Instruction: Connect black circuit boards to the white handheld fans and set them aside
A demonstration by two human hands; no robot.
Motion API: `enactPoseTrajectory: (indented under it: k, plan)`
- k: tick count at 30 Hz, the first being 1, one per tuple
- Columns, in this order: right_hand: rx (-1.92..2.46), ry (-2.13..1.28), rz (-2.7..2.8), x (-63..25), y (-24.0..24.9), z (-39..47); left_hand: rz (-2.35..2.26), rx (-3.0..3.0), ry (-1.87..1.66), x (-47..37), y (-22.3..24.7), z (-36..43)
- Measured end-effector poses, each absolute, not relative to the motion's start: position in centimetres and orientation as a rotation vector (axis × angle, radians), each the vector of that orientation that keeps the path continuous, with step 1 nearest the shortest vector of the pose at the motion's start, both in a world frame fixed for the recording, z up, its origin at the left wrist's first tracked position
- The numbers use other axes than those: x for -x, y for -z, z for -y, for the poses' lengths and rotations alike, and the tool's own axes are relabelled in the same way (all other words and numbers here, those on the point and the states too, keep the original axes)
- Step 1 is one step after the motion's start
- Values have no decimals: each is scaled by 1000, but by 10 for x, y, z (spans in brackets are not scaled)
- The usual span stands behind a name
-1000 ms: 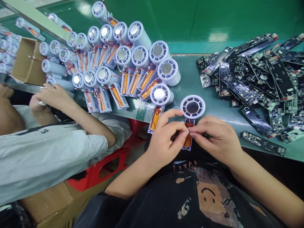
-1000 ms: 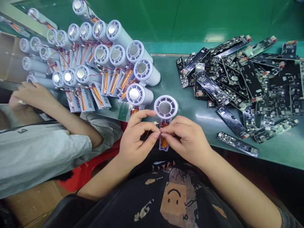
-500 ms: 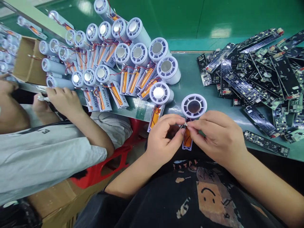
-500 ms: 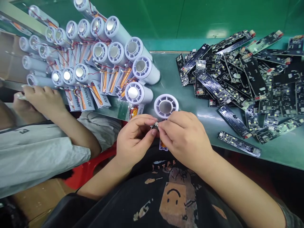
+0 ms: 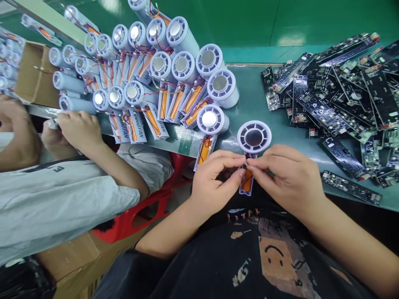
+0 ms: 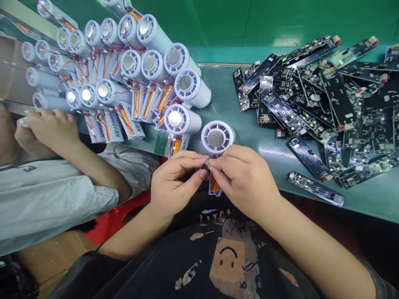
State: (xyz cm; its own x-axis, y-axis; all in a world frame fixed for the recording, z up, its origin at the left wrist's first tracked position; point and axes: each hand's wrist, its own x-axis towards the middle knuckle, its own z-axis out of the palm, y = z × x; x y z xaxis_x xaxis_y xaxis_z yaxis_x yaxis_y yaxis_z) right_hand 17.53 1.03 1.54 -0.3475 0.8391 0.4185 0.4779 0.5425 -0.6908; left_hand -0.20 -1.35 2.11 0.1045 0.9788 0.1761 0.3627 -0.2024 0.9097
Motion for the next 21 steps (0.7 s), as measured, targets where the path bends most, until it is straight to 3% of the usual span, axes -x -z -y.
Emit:
enactPoseTrajectory:
  k: [7, 21]
  plan:
    - [1067, -924, 1920, -185, -16, -17, -1343, -1701, -1079, 1, -25, 11]
    - [1197, -1030, 1748, -189, -24, -11, -1131, -1387, -1032, 4, -20, 17]
